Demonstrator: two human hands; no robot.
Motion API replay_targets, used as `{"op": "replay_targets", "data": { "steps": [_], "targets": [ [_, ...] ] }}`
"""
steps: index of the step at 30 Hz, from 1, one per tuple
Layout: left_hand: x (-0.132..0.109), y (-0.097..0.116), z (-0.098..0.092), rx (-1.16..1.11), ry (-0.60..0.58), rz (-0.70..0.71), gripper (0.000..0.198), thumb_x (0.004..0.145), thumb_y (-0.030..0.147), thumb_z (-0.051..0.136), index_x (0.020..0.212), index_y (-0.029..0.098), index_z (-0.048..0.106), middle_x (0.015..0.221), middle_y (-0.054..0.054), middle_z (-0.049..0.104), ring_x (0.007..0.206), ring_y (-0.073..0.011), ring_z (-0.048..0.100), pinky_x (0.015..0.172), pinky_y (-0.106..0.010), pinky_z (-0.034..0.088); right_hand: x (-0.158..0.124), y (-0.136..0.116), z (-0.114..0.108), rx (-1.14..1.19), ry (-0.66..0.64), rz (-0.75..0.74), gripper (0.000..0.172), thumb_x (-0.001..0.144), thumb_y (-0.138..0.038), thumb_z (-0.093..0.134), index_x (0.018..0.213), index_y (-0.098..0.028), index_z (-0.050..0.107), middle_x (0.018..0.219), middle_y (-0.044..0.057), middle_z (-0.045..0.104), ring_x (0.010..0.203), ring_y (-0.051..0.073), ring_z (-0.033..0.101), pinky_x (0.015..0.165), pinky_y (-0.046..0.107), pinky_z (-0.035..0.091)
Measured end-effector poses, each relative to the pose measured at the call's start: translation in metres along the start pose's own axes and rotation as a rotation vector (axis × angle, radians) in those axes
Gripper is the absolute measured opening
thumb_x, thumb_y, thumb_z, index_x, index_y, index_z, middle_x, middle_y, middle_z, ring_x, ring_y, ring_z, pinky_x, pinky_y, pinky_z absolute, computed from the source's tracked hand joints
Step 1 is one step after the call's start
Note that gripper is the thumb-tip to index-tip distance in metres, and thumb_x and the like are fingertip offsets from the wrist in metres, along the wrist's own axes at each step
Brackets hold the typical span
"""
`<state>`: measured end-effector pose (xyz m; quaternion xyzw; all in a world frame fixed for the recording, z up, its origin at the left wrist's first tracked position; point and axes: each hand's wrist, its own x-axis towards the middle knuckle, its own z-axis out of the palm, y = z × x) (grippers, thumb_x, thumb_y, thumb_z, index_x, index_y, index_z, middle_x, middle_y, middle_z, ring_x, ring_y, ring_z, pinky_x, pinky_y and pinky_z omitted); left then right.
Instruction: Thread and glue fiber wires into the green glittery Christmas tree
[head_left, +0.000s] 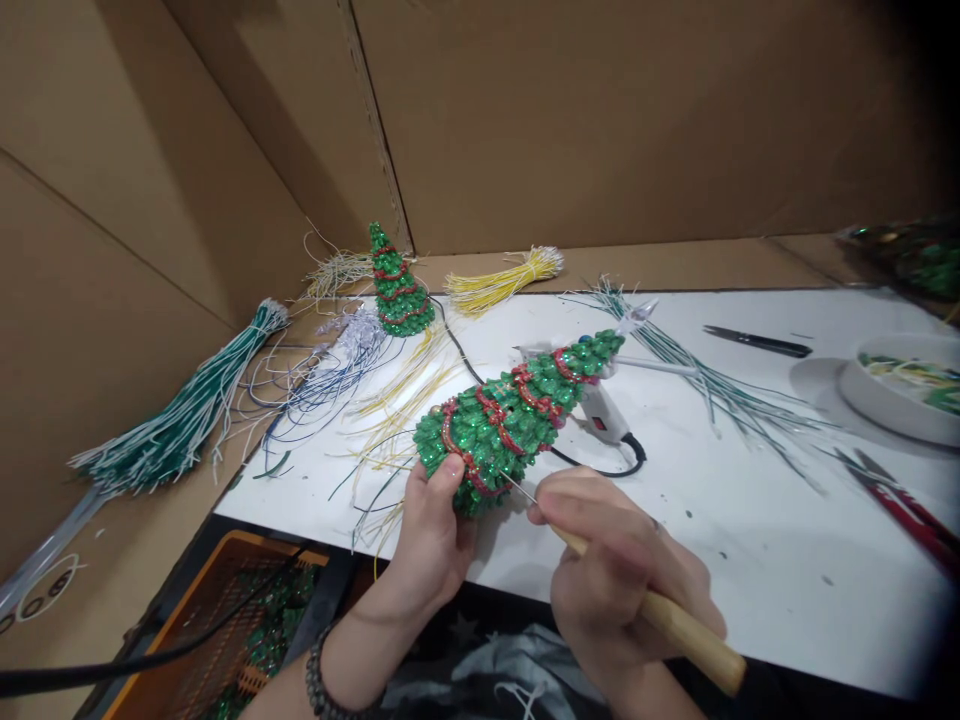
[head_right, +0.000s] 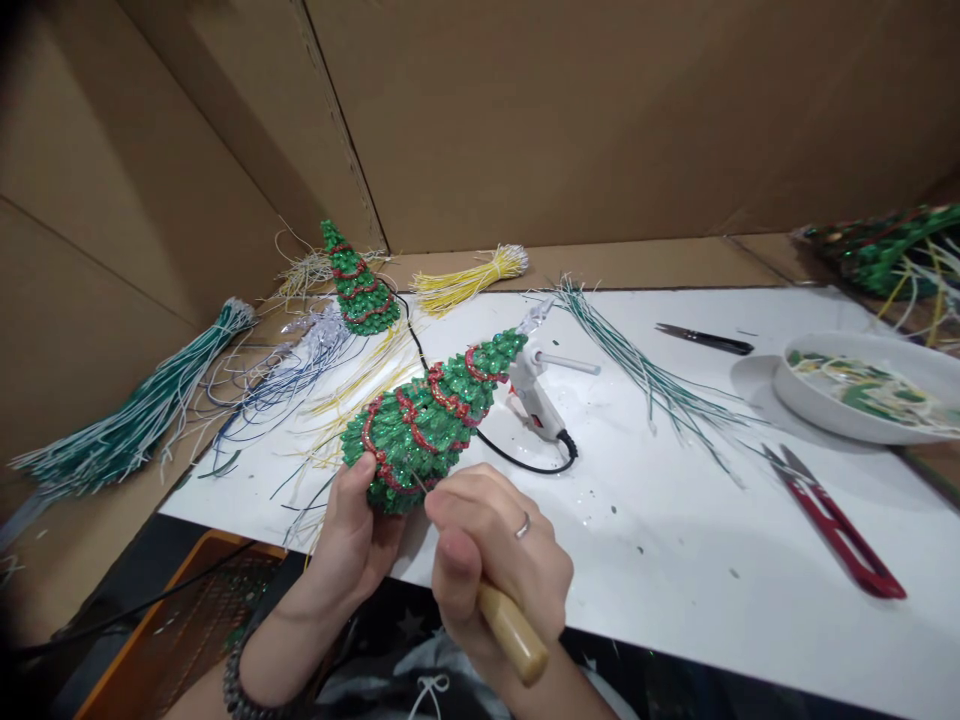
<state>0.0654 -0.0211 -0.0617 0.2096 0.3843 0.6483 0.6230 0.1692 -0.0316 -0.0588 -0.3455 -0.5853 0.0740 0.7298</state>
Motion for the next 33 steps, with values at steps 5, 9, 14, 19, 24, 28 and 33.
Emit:
{"op": "replay_targets", "data": {
  "steps": [5, 9, 14, 19, 24, 28, 33],
  "targets": [
    [0.0, -0.001, -0.001, -0.023, 0.009, -0.006, 0.031, 0.067, 0.027, 0.08, 0.096, 0.018, 0.071, 0.08, 0.0, 0.076, 0.069, -0.0139, 0.07, 0.063, -0.02, 0.054, -0.001, 0.0, -0.004, -0.003, -0.034, 0.011, 0.032, 0.1, -0.029, 0.042, 0.08, -0.02, 0.065, 0.062, 0.0, 0.061, 0.06, 0.015, 0.064, 0.054, 0.03, 0.052],
    [0.0, -0.002, -0.004, -0.012, 0.0, -0.005, 0.03, 0.07, 0.027, 0.078, 0.097, 0.018, 0.07, 0.079, -0.001, 0.075, 0.074, -0.0143, 0.071, 0.069, -0.021, 0.055, 0.0, -0.001, -0.004, -0.015, -0.028, 0.037, 0.032, 0.1, -0.028, 0.041, 0.079, -0.021, 0.065, 0.062, 0.0, 0.061, 0.059, 0.014, 0.063, 0.053, 0.03, 0.052],
    [0.002, -0.003, -0.005, 0.003, -0.012, 0.011, 0.029, 0.071, 0.027, 0.077, 0.099, 0.018, 0.07, 0.079, -0.001, 0.075, 0.077, -0.0147, 0.071, 0.071, -0.021, 0.055, -0.003, 0.001, -0.003, 0.022, -0.023, 0.028, 0.033, 0.1, -0.032, 0.04, 0.082, -0.021, 0.066, 0.062, 0.0, 0.06, 0.058, 0.015, 0.063, 0.052, 0.03, 0.051],
    [0.003, -0.003, -0.004, -0.022, -0.019, -0.002, 0.03, 0.072, 0.026, 0.076, 0.1, 0.018, 0.07, 0.083, -0.002, 0.076, 0.076, -0.0151, 0.071, 0.071, -0.022, 0.056, -0.006, 0.005, -0.001, 0.047, 0.01, -0.01, 0.035, 0.1, -0.036, 0.04, 0.083, -0.02, 0.066, 0.064, 0.001, 0.062, 0.056, 0.015, 0.061, 0.05, 0.031, 0.05],
    [0.002, -0.002, -0.002, -0.015, -0.008, -0.008, 0.029, 0.07, 0.026, 0.077, 0.097, 0.018, 0.07, 0.084, -0.002, 0.076, 0.077, -0.0146, 0.071, 0.071, -0.021, 0.056, -0.006, 0.005, -0.001, -0.005, 0.003, -0.044, 0.035, 0.1, -0.036, 0.041, 0.081, -0.019, 0.065, 0.063, 0.001, 0.061, 0.058, 0.015, 0.061, 0.05, 0.03, 0.05],
    [0.001, -0.002, -0.003, -0.002, 0.047, -0.019, 0.025, 0.068, 0.029, 0.08, 0.088, 0.018, 0.069, 0.078, 0.0, 0.075, 0.071, -0.0122, 0.069, 0.067, -0.019, 0.055, -0.004, 0.002, -0.005, -0.125, -0.051, -0.167, 0.032, 0.1, -0.033, 0.043, 0.082, -0.017, 0.064, 0.068, 0.003, 0.064, 0.063, 0.015, 0.063, 0.053, 0.03, 0.054],
    [0.001, -0.002, -0.003, 0.01, 0.075, -0.03, 0.031, 0.064, 0.036, 0.083, 0.083, 0.017, 0.068, 0.078, -0.001, 0.073, 0.067, -0.0123, 0.067, 0.062, -0.021, 0.055, 0.006, -0.005, -0.006, -0.188, -0.132, -0.304, 0.026, 0.096, -0.026, 0.048, 0.082, -0.012, 0.064, 0.071, 0.006, 0.064, 0.066, 0.014, 0.062, 0.055, 0.026, 0.054]
  ]
}}
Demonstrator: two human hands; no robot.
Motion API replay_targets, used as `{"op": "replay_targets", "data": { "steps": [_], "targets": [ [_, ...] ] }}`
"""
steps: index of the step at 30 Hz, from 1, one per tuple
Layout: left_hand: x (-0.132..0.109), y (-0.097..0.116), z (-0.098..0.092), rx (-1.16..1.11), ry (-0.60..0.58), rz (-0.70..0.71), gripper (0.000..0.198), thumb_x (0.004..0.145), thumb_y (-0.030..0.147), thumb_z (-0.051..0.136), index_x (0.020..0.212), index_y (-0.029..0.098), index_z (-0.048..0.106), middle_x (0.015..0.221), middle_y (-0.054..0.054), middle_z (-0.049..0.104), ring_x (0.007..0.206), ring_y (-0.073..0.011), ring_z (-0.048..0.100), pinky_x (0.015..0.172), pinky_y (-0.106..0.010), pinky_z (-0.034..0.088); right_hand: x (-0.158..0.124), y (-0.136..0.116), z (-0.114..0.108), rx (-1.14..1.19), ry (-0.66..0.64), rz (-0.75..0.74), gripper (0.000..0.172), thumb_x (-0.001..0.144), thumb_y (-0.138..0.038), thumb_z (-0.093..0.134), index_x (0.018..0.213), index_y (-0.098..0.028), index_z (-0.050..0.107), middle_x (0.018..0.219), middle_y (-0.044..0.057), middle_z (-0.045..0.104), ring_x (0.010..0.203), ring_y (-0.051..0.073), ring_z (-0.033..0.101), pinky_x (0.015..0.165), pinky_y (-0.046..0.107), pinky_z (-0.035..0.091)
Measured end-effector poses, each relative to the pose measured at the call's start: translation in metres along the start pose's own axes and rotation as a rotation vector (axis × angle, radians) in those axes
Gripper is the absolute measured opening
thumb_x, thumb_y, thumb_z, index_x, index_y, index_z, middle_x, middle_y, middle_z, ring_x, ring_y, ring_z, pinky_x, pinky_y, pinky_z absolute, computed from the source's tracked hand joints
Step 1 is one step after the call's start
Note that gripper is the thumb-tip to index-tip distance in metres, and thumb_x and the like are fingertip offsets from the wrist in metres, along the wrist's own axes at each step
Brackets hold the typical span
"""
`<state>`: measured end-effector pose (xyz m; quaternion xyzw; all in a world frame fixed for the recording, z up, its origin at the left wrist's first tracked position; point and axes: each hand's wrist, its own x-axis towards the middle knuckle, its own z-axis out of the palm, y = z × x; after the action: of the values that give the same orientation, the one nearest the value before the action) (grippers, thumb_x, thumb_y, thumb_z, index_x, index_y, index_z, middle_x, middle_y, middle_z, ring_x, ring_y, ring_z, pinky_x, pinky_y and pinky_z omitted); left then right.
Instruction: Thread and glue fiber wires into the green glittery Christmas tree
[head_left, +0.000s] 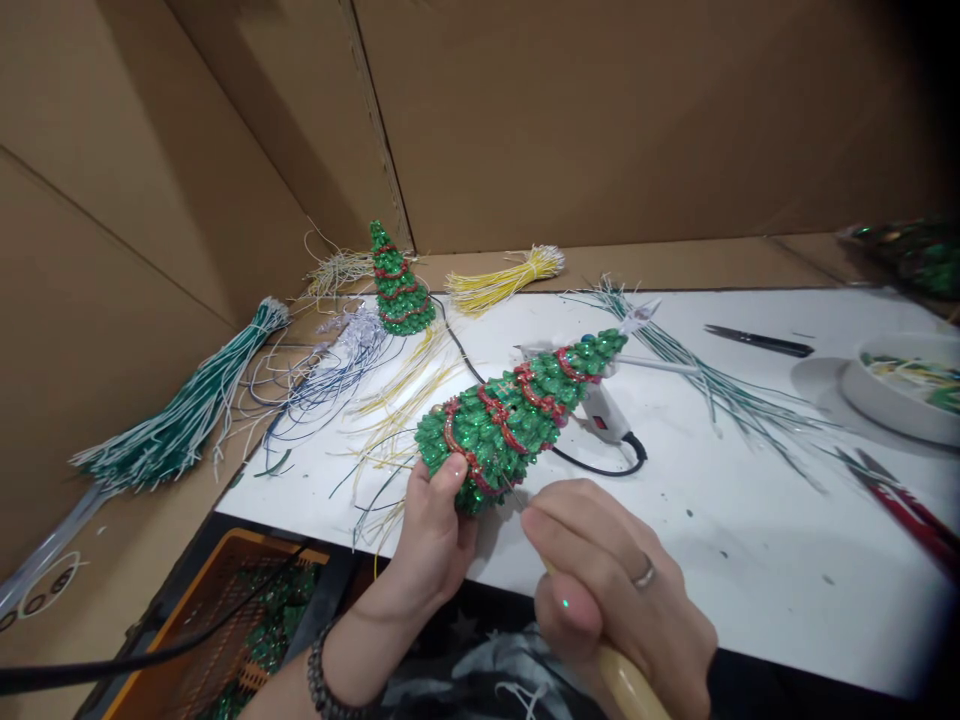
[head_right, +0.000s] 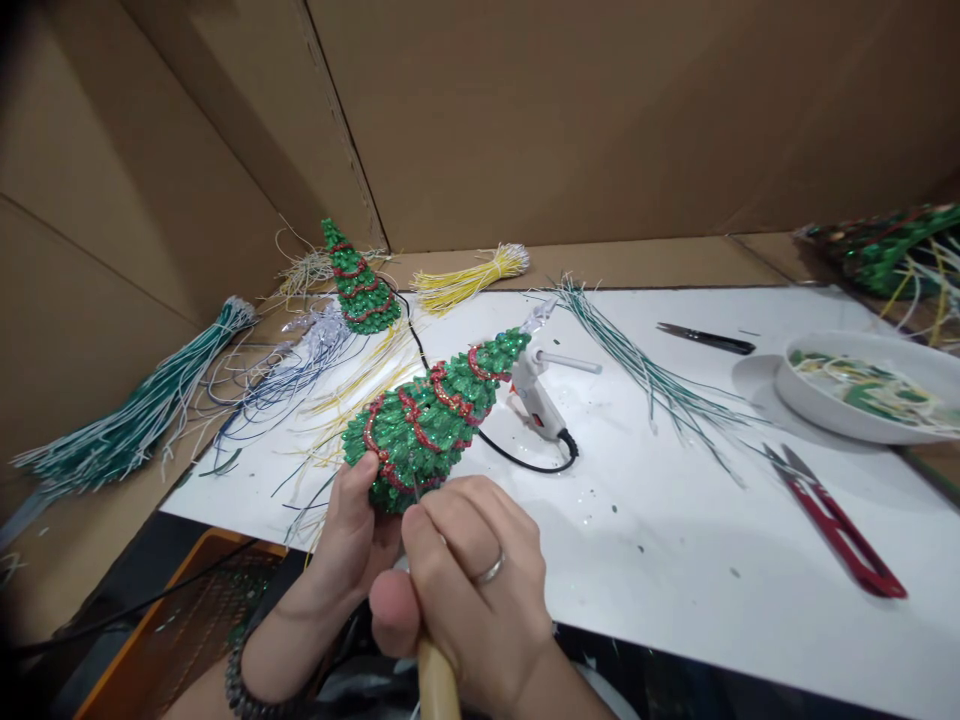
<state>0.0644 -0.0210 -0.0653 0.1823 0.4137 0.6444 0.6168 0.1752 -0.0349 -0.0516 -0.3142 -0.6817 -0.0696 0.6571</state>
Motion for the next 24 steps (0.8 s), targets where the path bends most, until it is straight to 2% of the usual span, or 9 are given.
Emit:
{"op": "replay_targets", "data": {
  "steps": [6, 10, 15, 19, 24],
  "targets": [
    [0.0, 0.001, 0.001, 0.002, -0.04, 0.007, 0.038, 0.065, 0.032, 0.082, 0.097, 0.017, 0.069, 0.08, -0.002, 0.074, 0.067, -0.0152, 0.068, 0.062, -0.024, 0.055, 0.006, -0.003, 0.005, 0.074, 0.056, 0.181, 0.029, 0.097, -0.023, 0.046, 0.072, -0.017, 0.059, 0.063, 0.0, 0.061, 0.057, 0.01, 0.058, 0.054, 0.024, 0.05],
    [0.002, 0.0, 0.001, -0.021, -0.061, 0.007, 0.037, 0.067, 0.028, 0.08, 0.101, 0.018, 0.069, 0.08, -0.002, 0.075, 0.072, -0.0159, 0.07, 0.065, -0.023, 0.055, 0.006, -0.005, 0.006, 0.158, 0.111, 0.437, 0.032, 0.096, -0.022, 0.048, 0.068, -0.018, 0.061, 0.06, -0.002, 0.06, 0.054, 0.01, 0.058, 0.052, 0.024, 0.049],
    [0.001, -0.001, 0.0, 0.003, -0.058, 0.021, 0.041, 0.068, 0.033, 0.08, 0.104, 0.018, 0.069, 0.079, -0.003, 0.074, 0.078, -0.0179, 0.071, 0.073, -0.026, 0.056, 0.01, -0.003, 0.008, 0.237, 0.174, 0.713, 0.038, 0.096, -0.026, 0.048, 0.063, -0.017, 0.065, 0.054, -0.003, 0.059, 0.047, 0.008, 0.055, 0.045, 0.021, 0.045],
    [0.001, 0.0, 0.001, 0.009, -0.078, 0.03, 0.046, 0.067, 0.039, 0.08, 0.106, 0.018, 0.069, 0.084, -0.005, 0.075, 0.081, -0.02, 0.07, 0.075, -0.029, 0.055, 0.014, 0.002, 0.011, 0.303, 0.207, 0.826, 0.041, 0.095, -0.032, 0.05, 0.059, -0.016, 0.064, 0.048, -0.002, 0.057, 0.041, 0.008, 0.054, 0.038, 0.019, 0.042],
    [0.002, 0.0, 0.001, 0.028, -0.104, 0.049, 0.04, 0.071, 0.038, 0.077, 0.105, 0.018, 0.07, 0.083, -0.005, 0.074, 0.081, -0.0203, 0.07, 0.077, -0.031, 0.054, 0.017, 0.007, 0.012, 0.422, 0.241, 0.914, 0.044, 0.093, -0.04, 0.053, 0.056, -0.016, 0.062, 0.043, -0.002, 0.053, 0.035, 0.008, 0.052, 0.033, 0.019, 0.041]
  ]
}}
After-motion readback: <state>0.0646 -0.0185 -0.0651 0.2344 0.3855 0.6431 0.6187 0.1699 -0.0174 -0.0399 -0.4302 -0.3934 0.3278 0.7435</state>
